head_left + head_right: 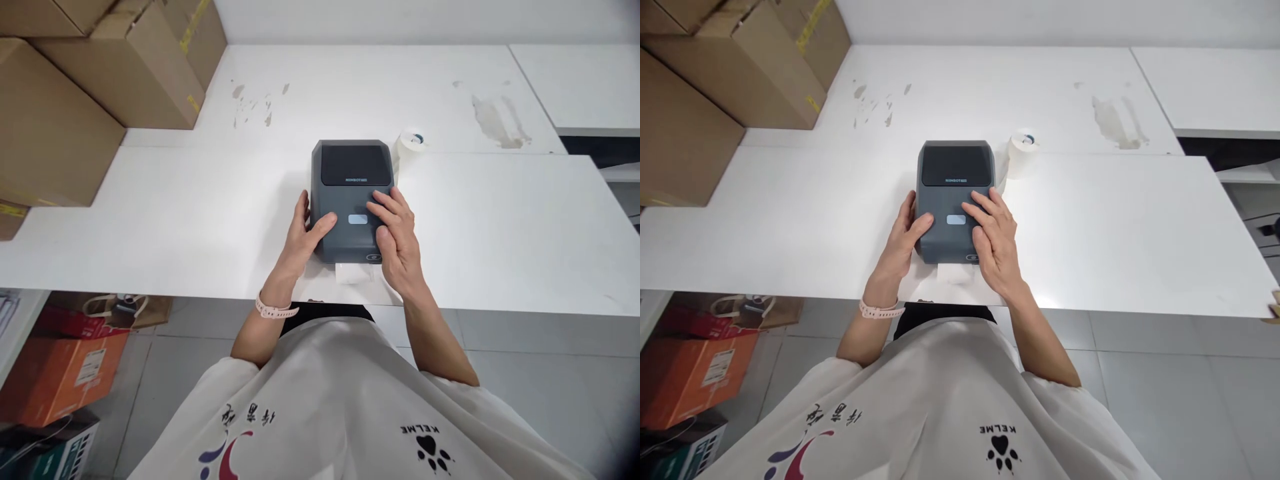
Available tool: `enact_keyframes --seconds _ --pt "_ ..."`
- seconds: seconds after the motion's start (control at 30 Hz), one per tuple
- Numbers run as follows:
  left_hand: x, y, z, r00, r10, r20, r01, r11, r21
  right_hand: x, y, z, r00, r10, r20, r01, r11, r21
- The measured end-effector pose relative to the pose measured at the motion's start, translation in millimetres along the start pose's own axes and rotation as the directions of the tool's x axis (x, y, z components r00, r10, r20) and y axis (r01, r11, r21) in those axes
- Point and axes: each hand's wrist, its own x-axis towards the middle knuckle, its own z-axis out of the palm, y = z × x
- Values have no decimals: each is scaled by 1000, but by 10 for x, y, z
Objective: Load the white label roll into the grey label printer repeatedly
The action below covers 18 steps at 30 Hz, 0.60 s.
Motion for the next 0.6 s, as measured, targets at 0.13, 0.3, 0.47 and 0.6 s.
enact_keyframes --seconds 0.13,0.3,0.47,0.6 --pt "-49 -73 42 1000 6 -16 -7 999 -35 20 59 75 998 -23 -56 23 1000 7" --pt "19 -87 21 992 117 -41 -115 992 48 13 88 119 993 -49 -107 55 997 49" --pt "-411 -169 128 775 372 -512 -249 923 293 9 39 120 993 -14 -121 20 999 41" --pt "-793 -255 229 976 97 -193 -61 981 186 10 49 116 992 -24 -122 29 999 38"
